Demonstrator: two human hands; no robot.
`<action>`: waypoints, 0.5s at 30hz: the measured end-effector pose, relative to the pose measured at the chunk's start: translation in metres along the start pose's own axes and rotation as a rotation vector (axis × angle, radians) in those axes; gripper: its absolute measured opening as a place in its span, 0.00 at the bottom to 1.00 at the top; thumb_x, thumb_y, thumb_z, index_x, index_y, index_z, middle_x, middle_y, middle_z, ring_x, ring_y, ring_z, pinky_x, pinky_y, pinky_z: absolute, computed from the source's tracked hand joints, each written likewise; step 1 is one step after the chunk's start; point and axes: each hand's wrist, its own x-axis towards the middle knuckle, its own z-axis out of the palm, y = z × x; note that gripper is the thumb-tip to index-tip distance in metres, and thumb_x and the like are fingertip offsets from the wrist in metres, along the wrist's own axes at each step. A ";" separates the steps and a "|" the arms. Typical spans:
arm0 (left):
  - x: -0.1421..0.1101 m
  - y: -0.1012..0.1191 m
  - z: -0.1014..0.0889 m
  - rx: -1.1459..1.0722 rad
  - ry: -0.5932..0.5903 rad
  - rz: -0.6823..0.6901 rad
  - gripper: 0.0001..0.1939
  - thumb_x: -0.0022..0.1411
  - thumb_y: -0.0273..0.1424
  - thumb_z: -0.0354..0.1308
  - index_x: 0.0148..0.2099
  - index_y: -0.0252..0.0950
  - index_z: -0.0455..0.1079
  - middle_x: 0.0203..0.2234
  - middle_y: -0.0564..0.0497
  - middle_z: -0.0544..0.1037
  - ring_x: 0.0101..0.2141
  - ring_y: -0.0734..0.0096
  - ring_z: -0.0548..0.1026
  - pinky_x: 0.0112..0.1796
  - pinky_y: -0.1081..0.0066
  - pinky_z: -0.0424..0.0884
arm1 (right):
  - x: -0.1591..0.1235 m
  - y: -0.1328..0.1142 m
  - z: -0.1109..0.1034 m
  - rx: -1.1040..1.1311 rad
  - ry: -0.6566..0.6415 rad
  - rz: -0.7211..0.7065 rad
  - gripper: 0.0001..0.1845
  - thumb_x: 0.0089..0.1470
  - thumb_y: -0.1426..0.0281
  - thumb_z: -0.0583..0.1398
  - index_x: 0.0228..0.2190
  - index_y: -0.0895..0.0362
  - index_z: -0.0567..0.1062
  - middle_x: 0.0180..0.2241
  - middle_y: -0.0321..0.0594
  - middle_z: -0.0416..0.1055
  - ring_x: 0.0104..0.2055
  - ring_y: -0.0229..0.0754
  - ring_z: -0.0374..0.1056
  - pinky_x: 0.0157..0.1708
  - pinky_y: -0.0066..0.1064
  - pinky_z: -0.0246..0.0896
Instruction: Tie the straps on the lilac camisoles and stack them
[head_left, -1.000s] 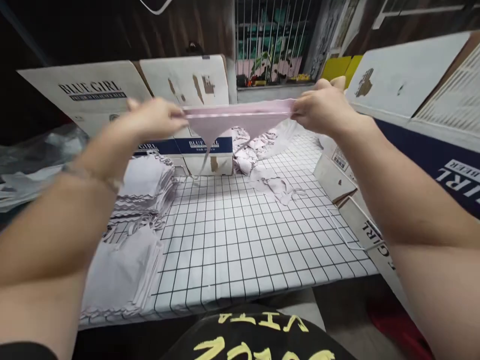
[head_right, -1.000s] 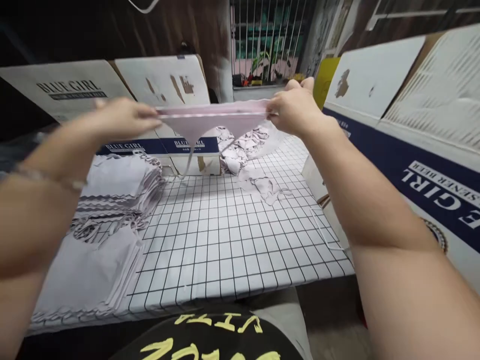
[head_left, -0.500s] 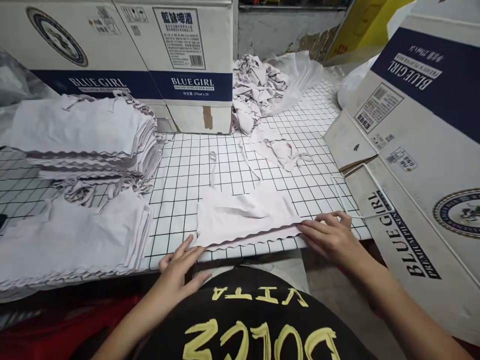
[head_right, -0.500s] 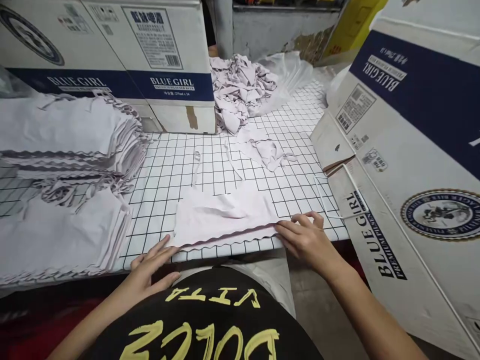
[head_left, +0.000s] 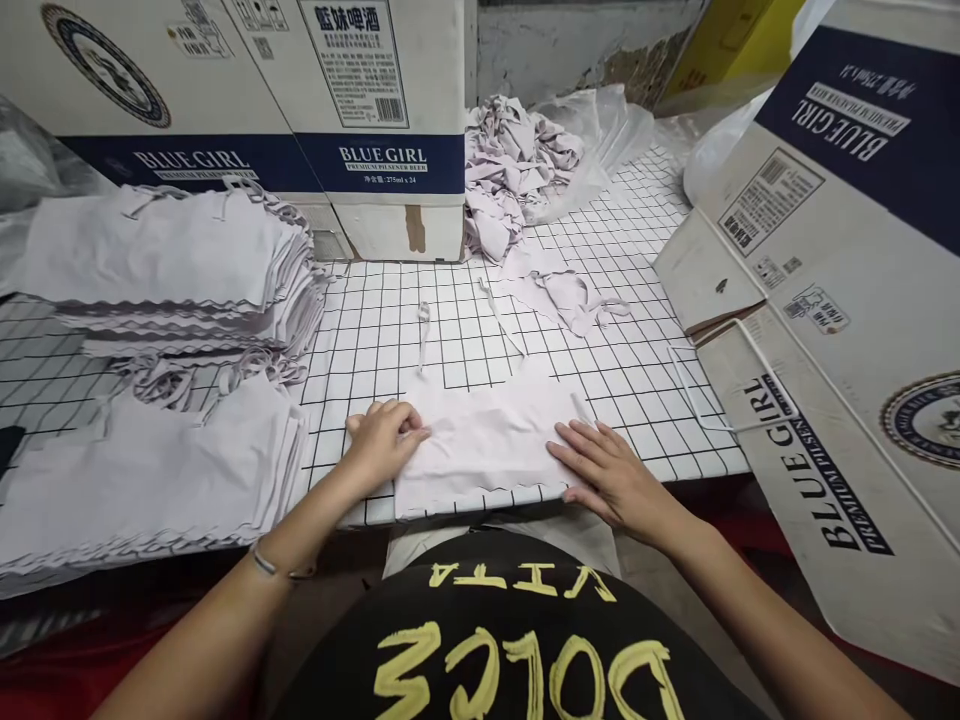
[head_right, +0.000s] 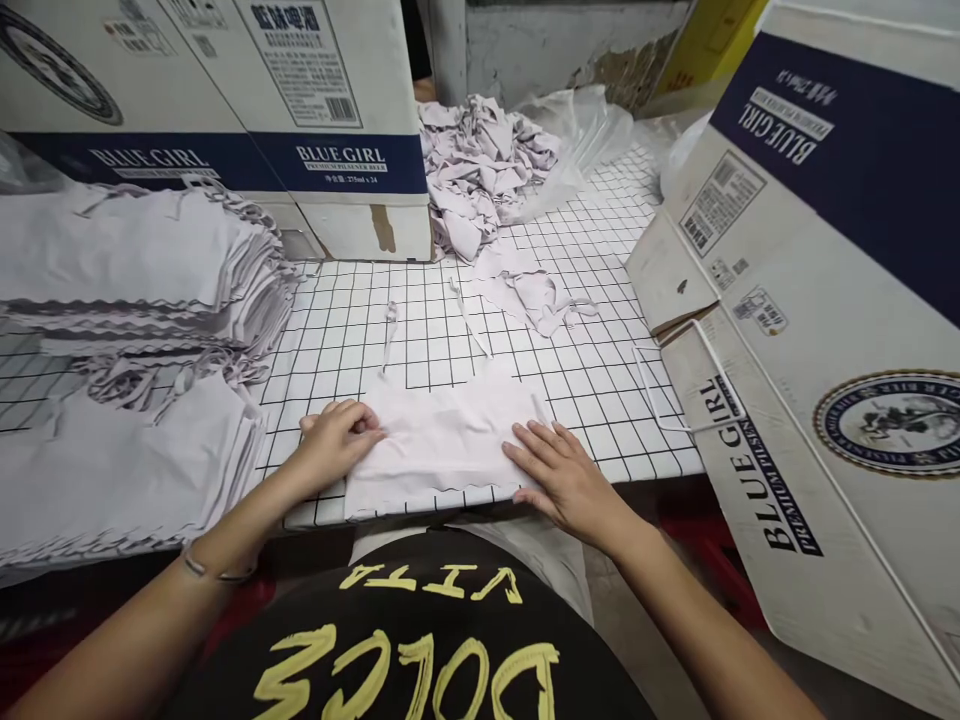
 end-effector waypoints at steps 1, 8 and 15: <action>0.003 -0.005 -0.003 0.006 -0.045 -0.006 0.10 0.61 0.39 0.55 0.36 0.38 0.70 0.36 0.48 0.75 0.44 0.56 0.69 0.45 0.55 0.58 | -0.004 0.000 0.004 -0.018 -0.036 -0.004 0.33 0.60 0.55 0.56 0.63 0.51 0.58 0.65 0.46 0.55 0.67 0.54 0.49 0.62 0.53 0.47; 0.040 -0.019 -0.033 0.002 0.162 -0.078 0.13 0.60 0.43 0.54 0.37 0.38 0.68 0.40 0.46 0.73 0.44 0.57 0.71 0.45 0.59 0.62 | 0.022 -0.014 -0.003 0.060 0.019 -0.054 0.30 0.62 0.56 0.54 0.63 0.49 0.60 0.63 0.43 0.58 0.67 0.53 0.50 0.65 0.57 0.36; 0.101 0.004 -0.026 -0.100 0.109 -0.107 0.12 0.55 0.35 0.60 0.24 0.37 0.62 0.29 0.48 0.75 0.36 0.59 0.73 0.42 0.61 0.65 | 0.168 -0.059 0.026 0.241 -0.090 -0.133 0.39 0.61 0.50 0.51 0.63 0.65 0.58 0.65 0.55 0.51 0.68 0.55 0.45 0.66 0.50 0.40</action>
